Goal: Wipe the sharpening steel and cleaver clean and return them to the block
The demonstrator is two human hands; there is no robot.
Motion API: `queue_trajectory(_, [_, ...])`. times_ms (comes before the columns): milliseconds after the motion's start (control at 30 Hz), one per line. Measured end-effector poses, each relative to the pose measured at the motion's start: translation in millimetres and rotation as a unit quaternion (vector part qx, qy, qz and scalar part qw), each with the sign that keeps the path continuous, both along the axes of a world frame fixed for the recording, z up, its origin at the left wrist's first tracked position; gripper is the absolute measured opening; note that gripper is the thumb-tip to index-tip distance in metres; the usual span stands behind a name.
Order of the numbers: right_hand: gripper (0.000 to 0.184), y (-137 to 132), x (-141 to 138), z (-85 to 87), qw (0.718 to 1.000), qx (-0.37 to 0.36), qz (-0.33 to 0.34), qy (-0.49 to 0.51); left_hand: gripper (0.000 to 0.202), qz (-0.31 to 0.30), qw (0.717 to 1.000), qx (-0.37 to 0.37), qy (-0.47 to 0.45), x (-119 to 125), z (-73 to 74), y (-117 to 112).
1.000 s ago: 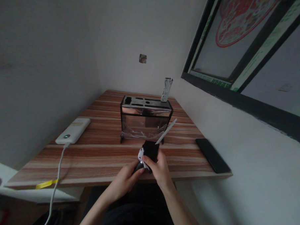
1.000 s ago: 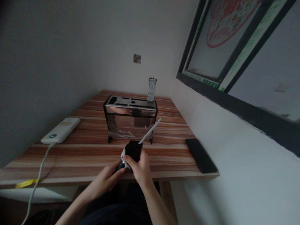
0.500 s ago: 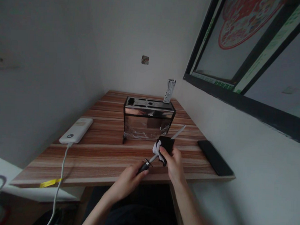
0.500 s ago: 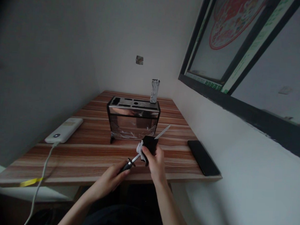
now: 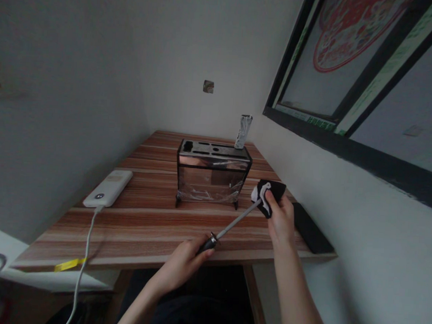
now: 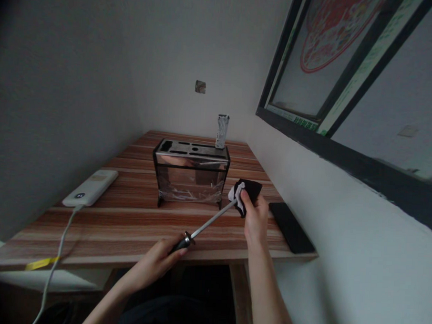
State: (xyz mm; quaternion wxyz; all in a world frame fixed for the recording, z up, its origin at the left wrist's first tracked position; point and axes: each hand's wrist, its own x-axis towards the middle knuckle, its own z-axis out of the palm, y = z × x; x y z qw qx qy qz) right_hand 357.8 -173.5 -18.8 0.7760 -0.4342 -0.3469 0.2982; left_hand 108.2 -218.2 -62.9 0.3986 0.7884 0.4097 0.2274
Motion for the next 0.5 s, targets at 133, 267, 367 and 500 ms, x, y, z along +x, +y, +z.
queue_trajectory(133, [0.033,5.5,6.2,1.8,0.999,0.019,-0.036,-0.005,0.032,-0.009,1.000,-0.002,0.009,0.6,2.9,0.1])
queue_trajectory(267, [0.032,8.9,3.2,-3.2,0.997,0.035,-0.071,0.018,0.032,-0.011,1.000,-0.003,0.018,0.7,3.6,0.6])
queue_trajectory(367, [0.033,7.0,-4.8,-7.5,0.997,0.033,-0.070,0.016,0.031,-0.007,1.000,-0.006,0.016,0.8,1.9,0.6])
queue_trajectory(500, [0.033,-2.2,-26.7,-18.1,1.000,-0.008,-0.016,-0.008,0.031,0.013,1.000,-0.004,0.003,2.0,-0.3,0.1])
